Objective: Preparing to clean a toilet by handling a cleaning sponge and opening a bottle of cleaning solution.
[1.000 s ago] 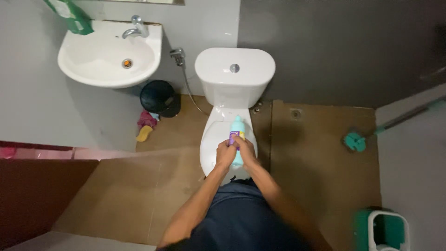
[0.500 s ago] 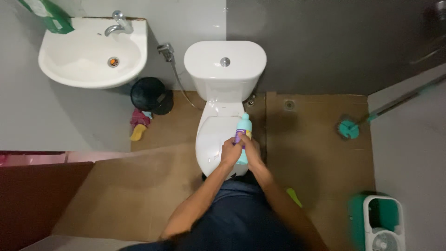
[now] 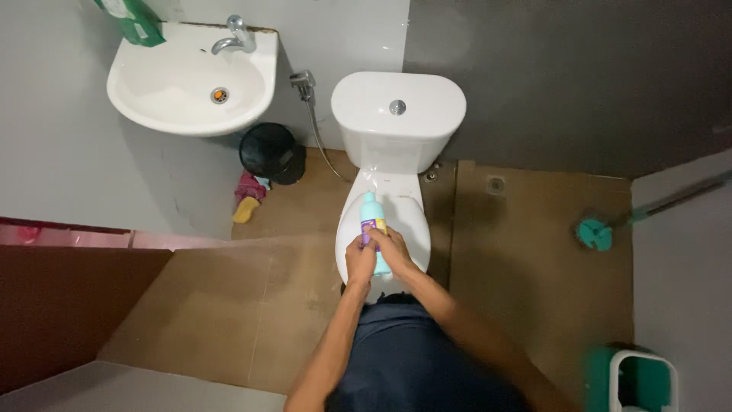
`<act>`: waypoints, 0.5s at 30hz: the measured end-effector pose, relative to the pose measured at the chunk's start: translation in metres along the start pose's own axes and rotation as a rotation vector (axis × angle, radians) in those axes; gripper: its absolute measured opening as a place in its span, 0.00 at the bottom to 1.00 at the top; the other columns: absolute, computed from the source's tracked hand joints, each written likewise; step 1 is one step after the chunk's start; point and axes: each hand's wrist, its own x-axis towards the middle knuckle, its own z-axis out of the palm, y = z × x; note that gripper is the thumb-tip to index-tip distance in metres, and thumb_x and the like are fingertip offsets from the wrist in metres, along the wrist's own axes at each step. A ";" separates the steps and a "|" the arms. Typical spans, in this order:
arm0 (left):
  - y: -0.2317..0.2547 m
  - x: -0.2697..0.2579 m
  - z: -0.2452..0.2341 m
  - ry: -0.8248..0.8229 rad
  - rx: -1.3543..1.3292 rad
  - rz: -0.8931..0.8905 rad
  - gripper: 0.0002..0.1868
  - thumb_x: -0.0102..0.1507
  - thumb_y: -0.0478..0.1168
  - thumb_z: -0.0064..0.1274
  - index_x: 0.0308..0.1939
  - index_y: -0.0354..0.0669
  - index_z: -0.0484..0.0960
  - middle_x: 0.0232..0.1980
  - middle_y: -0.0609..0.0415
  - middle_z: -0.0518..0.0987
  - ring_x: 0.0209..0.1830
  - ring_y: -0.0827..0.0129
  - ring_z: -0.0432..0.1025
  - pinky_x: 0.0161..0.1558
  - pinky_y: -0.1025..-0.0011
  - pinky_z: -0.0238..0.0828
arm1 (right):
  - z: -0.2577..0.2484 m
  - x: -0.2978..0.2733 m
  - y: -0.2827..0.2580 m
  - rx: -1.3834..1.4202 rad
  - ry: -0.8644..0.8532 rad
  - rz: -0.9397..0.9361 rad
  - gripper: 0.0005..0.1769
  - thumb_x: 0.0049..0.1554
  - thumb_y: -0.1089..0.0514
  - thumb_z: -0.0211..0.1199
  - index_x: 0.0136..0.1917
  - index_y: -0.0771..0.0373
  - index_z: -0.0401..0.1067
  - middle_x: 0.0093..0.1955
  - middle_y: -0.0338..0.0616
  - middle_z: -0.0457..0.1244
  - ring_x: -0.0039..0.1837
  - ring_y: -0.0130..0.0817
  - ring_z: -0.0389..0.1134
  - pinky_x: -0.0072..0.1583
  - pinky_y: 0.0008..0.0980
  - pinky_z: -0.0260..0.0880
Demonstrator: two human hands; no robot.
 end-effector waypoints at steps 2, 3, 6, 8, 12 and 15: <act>0.011 -0.003 0.005 -0.035 0.001 0.021 0.19 0.63 0.44 0.53 0.50 0.32 0.85 0.40 0.47 0.85 0.38 0.67 0.75 0.43 0.68 0.72 | -0.005 -0.003 -0.013 0.021 0.017 0.031 0.22 0.56 0.44 0.63 0.52 0.64 0.76 0.45 0.43 0.70 0.47 0.30 0.70 0.51 0.30 0.69; 0.016 -0.006 0.010 -0.074 0.002 0.041 0.19 0.62 0.43 0.53 0.50 0.33 0.85 0.41 0.48 0.86 0.39 0.68 0.76 0.44 0.69 0.72 | -0.010 -0.006 -0.019 0.042 0.037 0.062 0.21 0.56 0.44 0.62 0.52 0.63 0.76 0.44 0.42 0.70 0.47 0.31 0.70 0.50 0.31 0.70; 0.027 -0.006 0.026 -0.125 0.047 0.054 0.19 0.61 0.43 0.53 0.50 0.33 0.85 0.40 0.47 0.86 0.39 0.67 0.77 0.43 0.67 0.73 | -0.028 -0.003 -0.011 0.169 0.084 -0.047 0.20 0.58 0.46 0.64 0.52 0.66 0.76 0.46 0.41 0.68 0.48 0.28 0.67 0.51 0.29 0.66; 0.034 -0.010 0.038 -0.175 0.052 0.071 0.19 0.61 0.43 0.53 0.49 0.33 0.85 0.40 0.46 0.86 0.39 0.67 0.77 0.43 0.67 0.74 | -0.042 -0.002 -0.009 0.144 0.146 -0.054 0.19 0.58 0.47 0.64 0.52 0.65 0.76 0.45 0.40 0.68 0.48 0.28 0.66 0.51 0.29 0.66; 0.033 -0.005 0.057 -0.239 0.158 0.127 0.19 0.61 0.45 0.55 0.47 0.32 0.85 0.39 0.45 0.86 0.38 0.64 0.79 0.45 0.67 0.73 | -0.056 -0.003 -0.012 0.228 0.220 -0.074 0.18 0.57 0.47 0.63 0.51 0.63 0.76 0.44 0.40 0.67 0.46 0.29 0.67 0.49 0.30 0.67; 0.043 -0.012 0.056 -0.261 0.178 0.134 0.19 0.62 0.45 0.54 0.46 0.31 0.85 0.39 0.44 0.86 0.39 0.63 0.78 0.45 0.66 0.73 | -0.058 -0.008 -0.014 0.248 0.214 -0.084 0.18 0.57 0.47 0.63 0.52 0.62 0.75 0.44 0.39 0.67 0.47 0.29 0.67 0.50 0.30 0.67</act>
